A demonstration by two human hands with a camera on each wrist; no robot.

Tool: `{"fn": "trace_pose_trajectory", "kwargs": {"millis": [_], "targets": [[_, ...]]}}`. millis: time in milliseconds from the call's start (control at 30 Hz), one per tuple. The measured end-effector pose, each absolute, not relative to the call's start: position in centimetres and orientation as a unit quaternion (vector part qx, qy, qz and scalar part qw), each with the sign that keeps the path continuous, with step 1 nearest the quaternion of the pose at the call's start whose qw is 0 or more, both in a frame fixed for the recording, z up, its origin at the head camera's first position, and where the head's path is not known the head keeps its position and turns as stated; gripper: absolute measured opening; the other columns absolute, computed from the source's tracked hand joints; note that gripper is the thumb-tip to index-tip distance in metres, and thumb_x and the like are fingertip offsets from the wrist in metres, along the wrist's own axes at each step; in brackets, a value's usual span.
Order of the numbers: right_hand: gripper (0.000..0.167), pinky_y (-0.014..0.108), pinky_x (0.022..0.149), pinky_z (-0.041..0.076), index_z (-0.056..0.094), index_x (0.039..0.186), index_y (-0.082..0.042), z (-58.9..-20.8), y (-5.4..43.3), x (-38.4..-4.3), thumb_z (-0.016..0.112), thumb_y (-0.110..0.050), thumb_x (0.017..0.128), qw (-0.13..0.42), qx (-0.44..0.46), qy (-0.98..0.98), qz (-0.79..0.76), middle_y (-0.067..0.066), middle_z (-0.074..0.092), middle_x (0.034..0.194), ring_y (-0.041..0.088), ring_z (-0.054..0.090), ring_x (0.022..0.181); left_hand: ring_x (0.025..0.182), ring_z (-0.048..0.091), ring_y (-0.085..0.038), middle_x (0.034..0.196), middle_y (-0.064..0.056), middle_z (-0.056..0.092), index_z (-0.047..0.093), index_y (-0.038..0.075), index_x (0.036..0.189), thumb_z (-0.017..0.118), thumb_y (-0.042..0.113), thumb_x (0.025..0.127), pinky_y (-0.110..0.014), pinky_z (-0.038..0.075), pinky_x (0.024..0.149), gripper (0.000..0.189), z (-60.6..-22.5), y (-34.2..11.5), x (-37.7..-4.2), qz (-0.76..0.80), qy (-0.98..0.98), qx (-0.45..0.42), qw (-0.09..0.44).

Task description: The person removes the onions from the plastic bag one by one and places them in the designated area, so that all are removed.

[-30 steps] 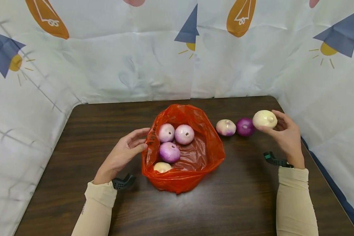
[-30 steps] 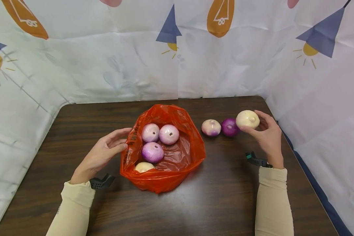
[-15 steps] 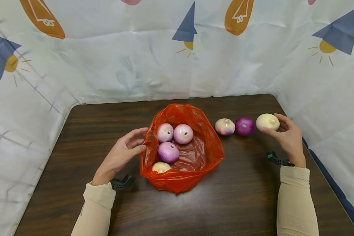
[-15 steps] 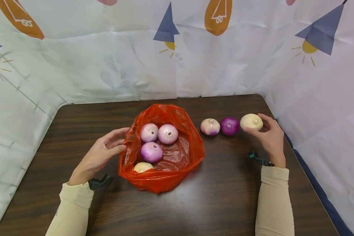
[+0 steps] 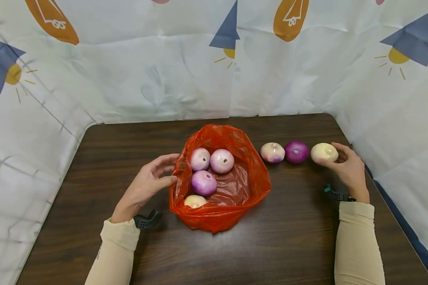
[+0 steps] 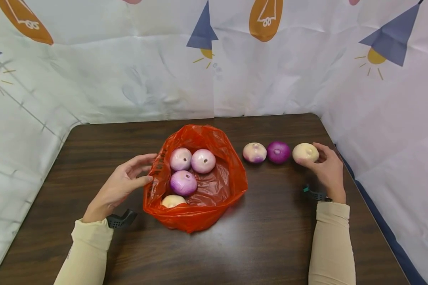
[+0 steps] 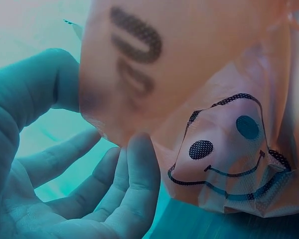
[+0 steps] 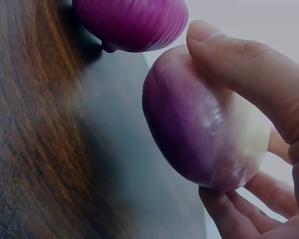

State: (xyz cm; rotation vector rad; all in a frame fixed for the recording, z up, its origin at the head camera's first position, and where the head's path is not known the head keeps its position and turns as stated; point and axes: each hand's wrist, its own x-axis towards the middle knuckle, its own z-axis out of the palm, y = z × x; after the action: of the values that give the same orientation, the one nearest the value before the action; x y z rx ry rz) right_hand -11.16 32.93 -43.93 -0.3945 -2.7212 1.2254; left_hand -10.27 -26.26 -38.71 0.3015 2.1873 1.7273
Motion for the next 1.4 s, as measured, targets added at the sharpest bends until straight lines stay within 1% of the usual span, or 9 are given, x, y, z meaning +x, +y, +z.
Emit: {"fn": "trace_pose_trajectory", "kwargs": {"millis": [167, 367, 767, 933, 1000, 1167, 1267, 1333, 1400], "targets": [[0.084, 0.006, 0.074, 0.044, 0.046, 0.156, -0.018, -44.0, 33.1, -11.1, 0.084, -0.043, 0.086, 0.053, -0.127, -0.905, 0.404, 0.008, 0.058, 0.139, -0.015, 0.052, 0.094, 0.127, 0.061, -0.015, 0.148, -0.008, 0.054, 0.048, 0.018, 0.152, 0.072, 0.012, 0.095, -0.028, 0.06, 0.093, 0.062, -38.7, -26.2, -10.3, 0.609, 0.768, 0.106, 0.167], [0.085, 0.003, 0.074, 0.044, 0.042, 0.158, -0.016, -44.1, 33.0, -11.2, 0.081, -0.046, 0.088, 0.014, -0.117, -0.907, 0.405, 0.025, 0.053, 0.15, -0.021, 0.048, 0.095, 0.128, 0.061, -0.02, 0.15, -0.009, 0.052, 0.046, 0.019, 0.153, 0.074, 0.014, 0.096, -0.028, 0.06, 0.093, 0.064, -38.6, -26.2, -10.3, 0.61, 0.766, 0.106, 0.171], [0.084, 0.004, 0.074, 0.045, 0.041, 0.158, -0.014, -44.2, 32.9, -11.2, 0.08, -0.044, 0.09, 0.001, -0.09, -0.909, 0.407, 0.027, 0.053, 0.149, -0.022, 0.05, 0.094, 0.129, 0.061, -0.023, 0.151, -0.008, 0.051, 0.046, 0.019, 0.154, 0.073, 0.014, 0.097, -0.028, 0.06, 0.093, 0.064, -38.5, -26.3, -10.2, 0.618, 0.758, 0.111, 0.177], [0.084, 0.001, 0.075, 0.045, 0.041, 0.158, -0.014, -43.9, 32.8, -11.1, 0.081, -0.04, 0.089, 0.015, -0.09, -0.904, 0.418, 0.024, 0.049, 0.152, -0.024, 0.049, 0.096, 0.126, 0.063, -0.022, 0.151, -0.009, 0.051, 0.045, 0.018, 0.154, 0.072, 0.014, 0.097, -0.028, 0.06, 0.093, 0.064, -38.6, -26.3, -10.2, 0.622, 0.754, 0.108, 0.18], [0.083, 0.0, 0.076, 0.045, 0.041, 0.158, -0.016, -43.8, 32.9, -11.0, 0.081, -0.039, 0.089, 0.023, -0.096, -0.902, 0.421, 0.022, 0.048, 0.152, -0.023, 0.048, 0.097, 0.126, 0.063, -0.02, 0.152, -0.009, 0.051, 0.046, 0.018, 0.154, 0.072, 0.014, 0.097, -0.028, 0.06, 0.093, 0.063, -38.6, -26.2, -10.2, 0.621, 0.755, 0.108, 0.18], [0.08, -0.001, 0.078, 0.043, 0.042, 0.158, -0.018, -43.4, 33.1, -10.6, 0.08, -0.04, 0.09, 0.044, -0.106, -0.901, 0.419, 0.022, 0.05, 0.151, -0.016, 0.05, 0.103, 0.125, 0.061, -0.009, 0.152, -0.011, 0.049, 0.046, 0.016, 0.154, 0.069, 0.015, 0.099, -0.025, 0.059, 0.094, 0.059, -38.7, -26.1, -10.3, 0.618, 0.759, 0.111, 0.173], [0.078, 0.0, 0.079, 0.043, 0.043, 0.157, -0.023, -43.0, 33.1, -10.3, 0.079, -0.04, 0.091, 0.06, -0.112, -0.9, 0.418, 0.022, 0.051, 0.151, -0.011, 0.053, 0.107, 0.123, 0.062, -0.006, 0.151, -0.013, 0.049, 0.045, 0.013, 0.153, 0.067, 0.015, 0.101, -0.023, 0.058, 0.094, 0.057, -38.7, -26.0, -10.2, 0.62, 0.757, 0.115, 0.168], [0.076, 0.0, 0.08, 0.044, 0.045, 0.156, -0.026, -42.6, 33.0, -10.3, 0.08, -0.039, 0.09, 0.073, -0.117, -0.896, 0.423, 0.017, 0.052, 0.152, -0.01, 0.054, 0.108, 0.122, 0.062, -0.006, 0.151, -0.013, 0.049, 0.046, 0.013, 0.153, 0.067, 0.015, 0.101, -0.023, 0.058, 0.094, 0.057, -38.6, -26.0, -10.2, 0.622, 0.757, 0.114, 0.167], [0.074, -0.001, 0.081, 0.044, 0.047, 0.155, -0.028, -42.1, 32.6, -10.2, 0.08, -0.039, 0.09, 0.089, -0.12, -0.892, 0.427, 0.007, 0.055, 0.15, -0.011, 0.055, 0.108, 0.122, 0.062, -0.006, 0.151, -0.013, 0.049, 0.045, 0.014, 0.154, 0.067, 0.016, 0.101, -0.023, 0.058, 0.094, 0.057, -38.5, -26.0, -10.2, 0.622, 0.757, 0.113, 0.167]]}}
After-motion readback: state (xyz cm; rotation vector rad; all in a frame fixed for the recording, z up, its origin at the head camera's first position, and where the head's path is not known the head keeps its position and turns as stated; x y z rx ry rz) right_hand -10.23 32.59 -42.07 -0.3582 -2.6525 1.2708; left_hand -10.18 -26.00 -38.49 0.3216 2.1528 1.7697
